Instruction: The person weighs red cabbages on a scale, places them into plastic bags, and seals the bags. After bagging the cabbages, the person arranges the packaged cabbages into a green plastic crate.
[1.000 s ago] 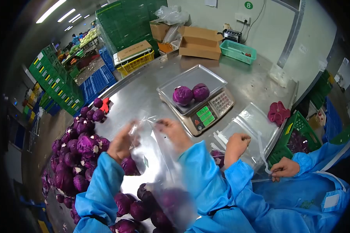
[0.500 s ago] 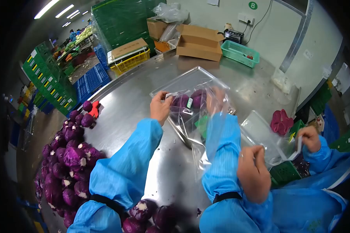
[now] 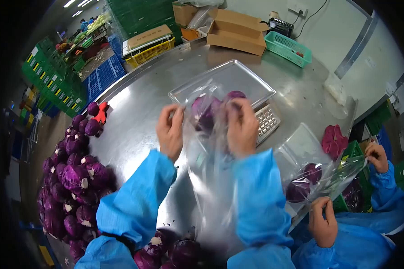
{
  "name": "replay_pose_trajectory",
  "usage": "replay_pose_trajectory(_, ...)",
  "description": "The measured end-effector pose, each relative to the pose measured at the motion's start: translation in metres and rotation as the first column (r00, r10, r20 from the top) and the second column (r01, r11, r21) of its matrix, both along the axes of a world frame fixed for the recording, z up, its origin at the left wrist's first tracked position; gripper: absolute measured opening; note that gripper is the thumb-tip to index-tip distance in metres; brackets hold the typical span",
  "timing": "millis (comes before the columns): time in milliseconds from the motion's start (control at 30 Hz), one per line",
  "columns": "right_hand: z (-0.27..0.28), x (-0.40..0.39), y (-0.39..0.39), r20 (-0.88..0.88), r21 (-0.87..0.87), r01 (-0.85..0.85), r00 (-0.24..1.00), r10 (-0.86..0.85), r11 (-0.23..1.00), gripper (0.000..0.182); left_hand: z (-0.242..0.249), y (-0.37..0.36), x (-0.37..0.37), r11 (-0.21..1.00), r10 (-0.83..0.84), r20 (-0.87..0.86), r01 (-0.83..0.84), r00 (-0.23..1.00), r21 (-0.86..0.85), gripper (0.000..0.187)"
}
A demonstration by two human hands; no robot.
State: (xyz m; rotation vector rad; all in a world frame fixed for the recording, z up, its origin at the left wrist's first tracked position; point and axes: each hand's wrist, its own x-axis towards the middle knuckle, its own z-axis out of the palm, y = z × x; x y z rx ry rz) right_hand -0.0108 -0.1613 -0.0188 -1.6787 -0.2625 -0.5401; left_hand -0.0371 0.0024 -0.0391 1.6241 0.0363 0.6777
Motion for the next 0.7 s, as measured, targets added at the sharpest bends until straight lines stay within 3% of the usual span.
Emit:
replay_pose_trajectory(33, 0.009, -0.030, 0.001, -0.142, 0.131, -0.267, 0.948, 0.284, 0.955, 0.015, 0.001, 0.001, -0.022, 0.981, -0.108, -0.096, 0.091, 0.989, -0.171, 0.016)
replay_pose_trajectory(67, 0.007, -0.038, -0.004, -0.189, 0.208, -0.385, 0.886, 0.423, 0.899, 0.015, 0.000, 0.003, -0.043, 0.925, -0.231, -0.170, 0.162, 0.958, -0.345, 0.016)
replay_pose_trajectory(100, 0.005, -0.046, -0.009, -0.235, 0.286, -0.479, 0.804, 0.546, 0.830, 0.014, -0.013, 0.011, -0.058, 0.894, -0.293, -0.209, 0.190, 0.933, -0.406, 0.016)
replay_pose_trajectory(167, -0.031, -0.030, -0.038, -0.365, 0.441, -0.413, 0.728, 0.580, 0.797, 0.020, -0.025, 0.033, -0.087, 0.806, -0.429, -0.263, 0.235, 0.864, -0.543, 0.016)
replay_pose_trajectory(200, -0.028, -0.016, -0.045, -0.307, 0.184, -0.272, 0.897, 0.317, 0.945, 0.028, -0.023, 0.045, -0.102, 0.746, -0.498, -0.275, 0.245, 0.822, -0.620, 0.017)
replay_pose_trajectory(233, -0.022, 0.004, -0.049, -0.167, -0.060, -0.061, 0.985, 0.050, 0.996, 0.036, -0.017, 0.056, -0.115, 0.721, -0.534, -0.265, 0.269, 0.803, -0.639, 0.016)
replay_pose_trajectory(300, -0.012, 0.031, -0.054, -0.059, -0.385, -0.010, 0.998, -0.014, 0.923, 0.062, 0.007, 0.080, -0.146, 0.619, -0.610, -0.230, 0.276, 0.758, -0.735, 0.014)
replay_pose_trajectory(333, -0.012, 0.042, -0.054, -0.064, -0.392, -0.022, 0.998, -0.003, 0.920, 0.062, 0.024, 0.091, -0.161, 0.633, -0.602, -0.242, 0.270, 0.761, -0.725, 0.012)
replay_pose_trajectory(400, -0.024, 0.063, -0.049, -0.100, -0.765, -0.088, 0.995, 0.016, 0.638, 0.078, 0.045, 0.125, -0.199, 0.719, -0.520, -0.219, 0.285, 0.826, -0.634, 0.010)
replay_pose_trajectory(433, -0.032, 0.075, -0.050, -0.107, -0.798, -0.112, 0.993, 0.045, 0.592, 0.083, 0.056, 0.137, -0.218, 0.885, -0.202, -0.332, 0.027, 0.921, -0.464, 0.014)
replay_pose_trajectory(467, -0.042, 0.086, -0.051, -0.126, -0.827, -0.155, 0.988, 0.090, 0.540, 0.088, 0.054, 0.166, -0.238, 0.663, -0.436, 0.122, 0.411, 0.891, -0.626, 0.018)
replay_pose_trajectory(500, -0.051, 0.096, -0.054, 0.012, -0.778, -0.155, 0.965, 0.260, 0.609, 0.088, 0.052, 0.195, -0.259, 0.246, -0.586, 0.527, 0.754, 0.616, -0.609, 0.023)
replay_pose_trajectory(567, -0.050, 0.097, -0.051, -0.058, -0.724, -0.143, 0.987, 0.147, 0.675, 0.077, 0.099, 0.223, -0.336, 0.477, -0.438, 0.382, 0.571, 0.814, -0.668, 0.020)
replay_pose_trajectory(600, -0.048, 0.102, -0.053, -0.177, -0.603, -0.245, 0.969, 0.172, 0.760, 0.073, 0.123, 0.236, -0.375, 0.575, -0.350, 0.290, 0.449, 0.891, -0.684, 0.020)
replay_pose_trajectory(633, -0.062, 0.111, -0.063, -0.056, -0.575, -0.115, 0.993, 0.101, 0.810, 0.072, 0.143, 0.250, -0.415, 0.683, -0.230, 0.243, 0.334, 0.942, -0.650, 0.019)
replay_pose_trajectory(667, -0.058, 0.112, -0.074, -0.138, -0.561, -0.163, 0.985, 0.102, 0.811, 0.073, 0.156, 0.254, -0.460, 0.754, -0.125, 0.250, 0.255, 0.960, -0.605, 0.019)
replay_pose_trajectory(700, -0.053, 0.099, -0.078, -0.067, -0.522, -0.021, 0.998, -0.016, 0.853, 0.072, 0.172, 0.260, -0.502, 0.797, -0.034, 0.270, 0.189, 0.962, -0.574, 0.018)
